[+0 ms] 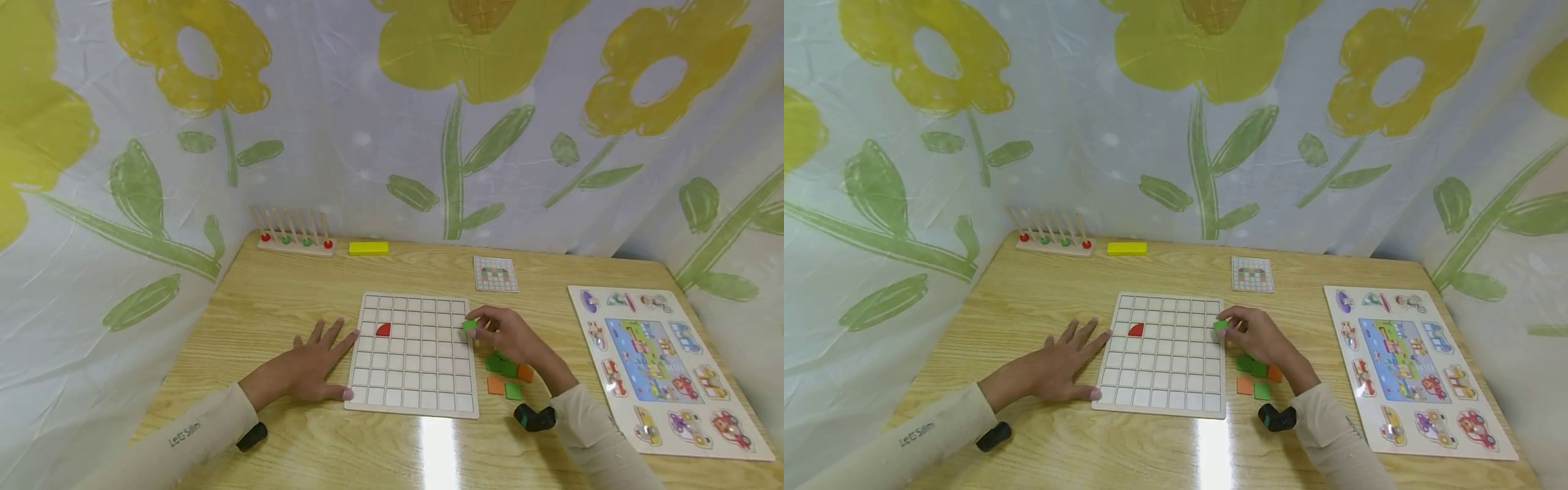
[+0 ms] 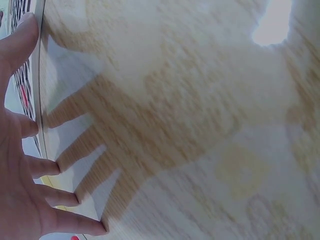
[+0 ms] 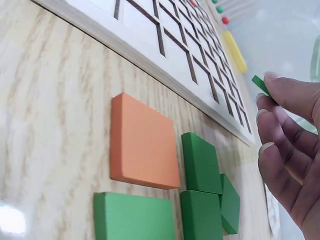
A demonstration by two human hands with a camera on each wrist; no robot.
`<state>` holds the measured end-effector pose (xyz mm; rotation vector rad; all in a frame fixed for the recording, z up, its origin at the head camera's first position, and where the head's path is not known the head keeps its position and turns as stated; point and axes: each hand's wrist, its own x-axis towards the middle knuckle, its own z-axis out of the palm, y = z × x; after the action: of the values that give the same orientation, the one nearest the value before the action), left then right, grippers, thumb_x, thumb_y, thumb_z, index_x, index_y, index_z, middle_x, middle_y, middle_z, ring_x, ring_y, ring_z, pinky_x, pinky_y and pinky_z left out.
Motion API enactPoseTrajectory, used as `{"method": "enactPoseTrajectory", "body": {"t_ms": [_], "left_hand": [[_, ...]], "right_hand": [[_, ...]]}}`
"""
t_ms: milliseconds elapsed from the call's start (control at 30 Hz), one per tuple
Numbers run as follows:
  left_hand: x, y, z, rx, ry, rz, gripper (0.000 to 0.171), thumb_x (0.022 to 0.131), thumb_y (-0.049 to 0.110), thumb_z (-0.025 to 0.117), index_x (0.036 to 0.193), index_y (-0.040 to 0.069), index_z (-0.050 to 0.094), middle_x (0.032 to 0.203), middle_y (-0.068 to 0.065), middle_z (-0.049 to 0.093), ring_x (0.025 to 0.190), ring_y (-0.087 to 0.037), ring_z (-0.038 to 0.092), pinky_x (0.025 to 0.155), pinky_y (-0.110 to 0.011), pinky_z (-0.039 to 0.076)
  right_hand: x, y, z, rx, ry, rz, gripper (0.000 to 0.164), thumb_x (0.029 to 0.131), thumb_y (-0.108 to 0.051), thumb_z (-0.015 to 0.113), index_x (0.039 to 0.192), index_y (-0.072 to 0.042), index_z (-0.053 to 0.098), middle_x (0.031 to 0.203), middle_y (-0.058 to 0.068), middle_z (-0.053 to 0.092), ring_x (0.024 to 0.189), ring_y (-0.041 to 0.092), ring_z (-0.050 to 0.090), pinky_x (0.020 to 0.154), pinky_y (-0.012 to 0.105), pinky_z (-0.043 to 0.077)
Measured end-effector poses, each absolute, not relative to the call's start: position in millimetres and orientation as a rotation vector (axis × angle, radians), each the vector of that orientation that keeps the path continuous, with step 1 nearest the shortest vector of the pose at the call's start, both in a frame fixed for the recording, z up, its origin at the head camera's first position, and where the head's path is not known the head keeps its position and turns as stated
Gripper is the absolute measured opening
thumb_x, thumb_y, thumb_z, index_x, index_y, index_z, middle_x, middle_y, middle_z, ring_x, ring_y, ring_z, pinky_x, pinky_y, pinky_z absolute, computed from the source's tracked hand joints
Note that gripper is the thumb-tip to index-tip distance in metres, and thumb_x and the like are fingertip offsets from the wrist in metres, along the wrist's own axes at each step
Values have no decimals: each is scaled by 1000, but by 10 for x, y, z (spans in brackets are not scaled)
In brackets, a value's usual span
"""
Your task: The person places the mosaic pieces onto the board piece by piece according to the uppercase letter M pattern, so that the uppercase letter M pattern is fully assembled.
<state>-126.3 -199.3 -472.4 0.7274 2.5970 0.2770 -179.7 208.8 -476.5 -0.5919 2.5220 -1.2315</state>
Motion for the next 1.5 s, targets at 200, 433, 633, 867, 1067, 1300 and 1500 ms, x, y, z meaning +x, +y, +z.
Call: {"method": "enactPoseTrajectory", "body": {"t_ms": [200,433,633,867,1067,1300,1500], "left_hand": [[-1264,-1990,-4739,727,2600,289,105,86,73,60,163,18,15,167,-23,7,148,-59,7,99,-84,23],[-1269,-1989,-4742,725,2604,295,104,86,72,60,163,18,15,167,-23,7,148,-59,7,99,-84,23],[-1285,-1991,-4749,735,2604,291,105,86,72,60,163,18,14,167,-24,6,148,-59,6,99,-84,23],[-1286,-2001,-4762,743,2603,293,107,86,74,60,163,16,14,167,-25,7,148,-60,7,97,-85,23],[-1278,-2003,-4759,747,2601,283,106,86,73,60,163,17,14,167,-25,7,147,-60,7,97,-85,24],[-1275,-2023,-4763,750,2595,264,106,86,74,59,163,16,14,167,-25,7,147,-60,7,98,-85,24],[-1280,-2024,-4770,738,2600,267,106,86,75,58,163,18,14,167,-23,6,148,-59,7,98,-84,24]], "right_hand": [[-1786,2073,-4780,-599,2514,-1231,30,98,-18,67,124,-3,66,93,8,64,65,20,59,56,27,49],[-1751,2034,-4785,-600,2464,-1266,31,98,-19,67,125,-4,66,96,10,64,66,18,58,58,27,49],[-1731,1985,-4835,-649,2466,-1240,25,98,-16,66,121,-7,67,96,8,64,72,13,60,61,26,49],[-1680,1895,-4833,-649,2463,-1236,25,96,-12,68,121,-8,67,96,7,65,75,14,60,63,25,49],[-1636,1812,-4882,-646,2449,-1251,29,96,-17,69,124,-9,67,97,5,65,78,14,61,66,25,51],[-1607,1707,-4907,-657,2438,-1254,27,96,-14,69,122,-8,68,97,5,65,79,14,60,70,23,50],[-1621,1618,-4891,-642,2418,-1255,29,96,-11,68,124,-6,67,98,7,64,74,12,56,66,21,47]]}}
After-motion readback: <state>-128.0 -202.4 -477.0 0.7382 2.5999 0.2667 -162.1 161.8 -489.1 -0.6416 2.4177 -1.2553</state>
